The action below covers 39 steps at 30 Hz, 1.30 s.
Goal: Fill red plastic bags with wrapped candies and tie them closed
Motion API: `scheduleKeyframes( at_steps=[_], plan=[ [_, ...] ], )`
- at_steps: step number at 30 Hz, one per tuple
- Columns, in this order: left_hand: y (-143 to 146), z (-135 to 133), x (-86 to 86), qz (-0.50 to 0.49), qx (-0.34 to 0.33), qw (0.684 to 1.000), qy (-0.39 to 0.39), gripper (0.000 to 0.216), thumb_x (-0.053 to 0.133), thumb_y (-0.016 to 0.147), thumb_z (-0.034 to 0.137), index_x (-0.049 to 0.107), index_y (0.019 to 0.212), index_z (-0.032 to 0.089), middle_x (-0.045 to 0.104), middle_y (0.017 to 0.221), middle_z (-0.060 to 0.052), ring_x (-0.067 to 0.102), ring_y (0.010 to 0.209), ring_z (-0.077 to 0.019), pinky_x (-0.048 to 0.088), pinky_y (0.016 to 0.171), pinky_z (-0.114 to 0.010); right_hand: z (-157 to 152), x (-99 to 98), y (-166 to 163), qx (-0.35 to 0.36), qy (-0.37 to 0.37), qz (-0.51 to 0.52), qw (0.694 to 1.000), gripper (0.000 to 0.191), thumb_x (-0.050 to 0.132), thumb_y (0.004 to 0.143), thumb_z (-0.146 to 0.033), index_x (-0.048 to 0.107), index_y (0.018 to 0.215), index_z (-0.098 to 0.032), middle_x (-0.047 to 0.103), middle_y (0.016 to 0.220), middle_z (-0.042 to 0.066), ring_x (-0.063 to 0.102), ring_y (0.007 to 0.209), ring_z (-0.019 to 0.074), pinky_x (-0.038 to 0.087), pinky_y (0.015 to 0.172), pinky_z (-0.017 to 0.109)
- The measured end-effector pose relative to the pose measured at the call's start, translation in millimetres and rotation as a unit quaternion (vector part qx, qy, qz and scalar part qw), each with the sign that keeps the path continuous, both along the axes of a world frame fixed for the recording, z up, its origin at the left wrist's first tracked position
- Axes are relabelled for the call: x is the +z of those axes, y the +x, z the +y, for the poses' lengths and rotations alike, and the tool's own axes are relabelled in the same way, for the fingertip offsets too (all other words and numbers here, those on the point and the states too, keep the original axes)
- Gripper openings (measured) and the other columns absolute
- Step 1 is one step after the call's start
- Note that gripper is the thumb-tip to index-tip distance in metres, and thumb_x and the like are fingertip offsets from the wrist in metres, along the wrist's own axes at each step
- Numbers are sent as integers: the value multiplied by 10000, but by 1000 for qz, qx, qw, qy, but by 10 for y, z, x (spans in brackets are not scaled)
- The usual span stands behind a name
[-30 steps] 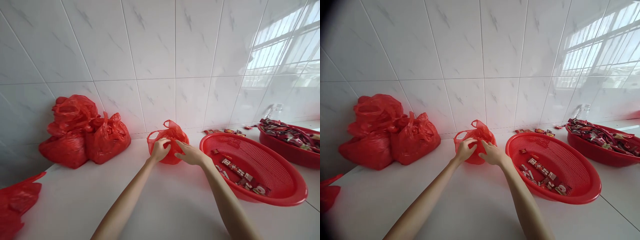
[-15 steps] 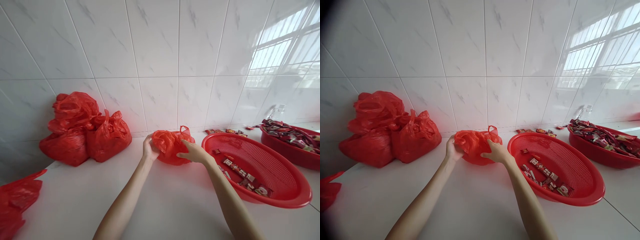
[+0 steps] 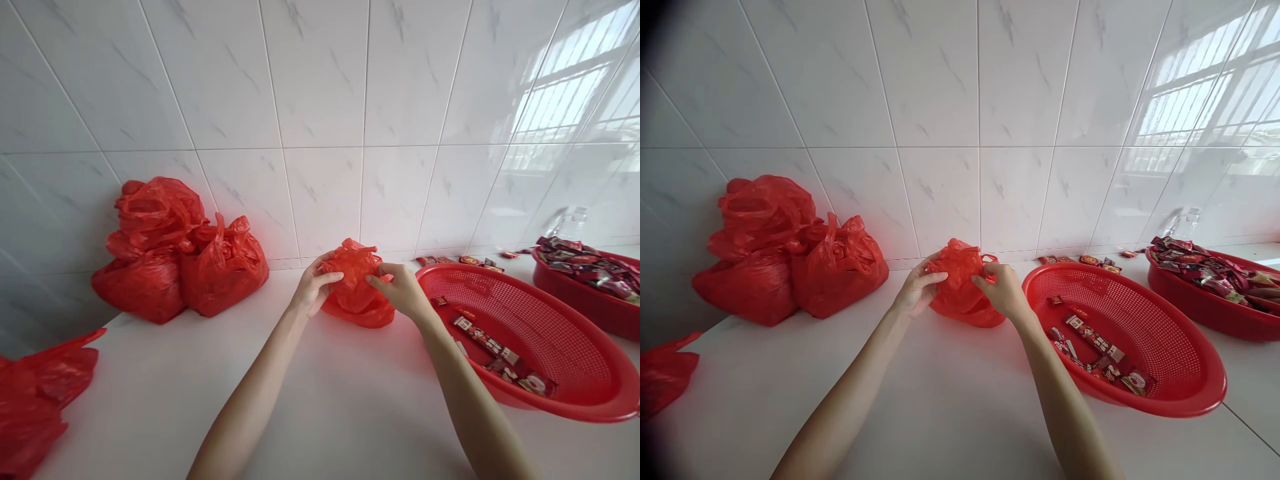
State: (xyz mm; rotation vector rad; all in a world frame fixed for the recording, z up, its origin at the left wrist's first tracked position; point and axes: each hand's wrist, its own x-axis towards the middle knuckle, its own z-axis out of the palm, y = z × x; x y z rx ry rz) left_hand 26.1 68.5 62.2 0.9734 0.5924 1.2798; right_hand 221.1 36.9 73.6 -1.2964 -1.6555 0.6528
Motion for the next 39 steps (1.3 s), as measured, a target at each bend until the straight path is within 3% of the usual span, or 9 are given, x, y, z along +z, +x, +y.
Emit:
scheduleKeyframes(
  at_steps=[5, 11, 16, 20, 22, 24, 32, 36, 39],
  plan=[
    [-150, 39, 106, 10, 105, 994, -19, 586, 844, 470, 71, 669, 1014, 205, 707, 817, 20, 644, 683, -121, 477, 604, -217, 16, 41, 67, -35, 55, 163, 984, 335, 606, 804, -449, 440, 616, -227, 436, 573, -59, 403, 556, 114, 336, 546, 258],
    [-303, 100, 146, 1, 145, 989, 6, 341, 765, 476, 55, 708, 793, 169, 652, 672, 33, 355, 444, -8, 223, 390, -150, -17, 137, 193, -17, 34, 373, 927, 337, 732, 733, -500, 530, 718, -230, 549, 644, -58, 513, 576, 116, 452, 574, 242],
    [-159, 25, 32, 152, -19, 987, 52, 164, 761, 622, 195, 747, 785, 184, 732, 827, -31, 538, 571, -77, 428, 521, -206, -114, 227, 230, 2, 62, 384, 921, 336, 815, 681, -435, 556, 729, -226, 603, 659, -49, 557, 593, 116, 471, 581, 231],
    [15, -5, -212, 408, -211, 882, 106, 311, 738, 760, 348, 762, 1043, 221, 758, 1082, -72, 689, 997, -233, 530, 891, -347, -232, 297, 202, -22, 100, 340, 935, 297, 783, 721, -399, 536, 736, -236, 612, 662, -44, 573, 620, 136, 471, 585, 248],
    [68, 30, -372, 516, -225, 818, 118, 448, 769, 722, 370, 732, 1153, 256, 710, 1254, -64, 619, 1206, -290, 495, 991, -377, -291, 328, 190, -41, 122, 311, 942, 275, 757, 744, -366, 516, 728, -235, 600, 653, -45, 555, 612, 133, 448, 566, 244],
    [85, 92, -528, 562, -171, 801, 117, 554, 827, 622, 323, 723, 1163, 269, 676, 1318, -69, 572, 1274, -342, 475, 1026, -410, -339, 352, 185, -52, 135, 286, 947, 251, 729, 758, -328, 498, 729, -235, 582, 645, -47, 539, 606, 130, 429, 556, 241],
    [-19, 300, -751, 434, 150, 884, 94, 477, 769, 706, 331, 640, 1136, 170, 531, 1429, -223, 294, 1476, -424, 281, 1161, -529, -361, 357, 205, -62, 163, 105, 979, 116, 578, 726, -190, 473, 732, -237, 583, 702, -16, 566, 684, 166, 437, 611, 280],
    [-40, 295, -518, 315, 197, 922, 111, 356, 713, 783, 474, 652, 1025, 221, 662, 1223, -143, 529, 1293, -350, 407, 1071, -465, -351, 334, 191, -30, 137, 21, 990, 80, 516, 703, -174, 464, 712, -233, 667, 802, 23, 599, 770, 194, 449, 654, 297],
    [-91, 191, -217, 200, 159, 959, 125, 475, 567, 846, 641, 634, 1077, 232, 696, 1136, -103, 629, 1153, -294, 496, 951, -405, -354, 320, 163, -22, 117, -23, 993, 103, 497, 679, -170, 418, 669, -234, 657, 793, 24, 557, 739, 181, 406, 610, 275]
  ],
)
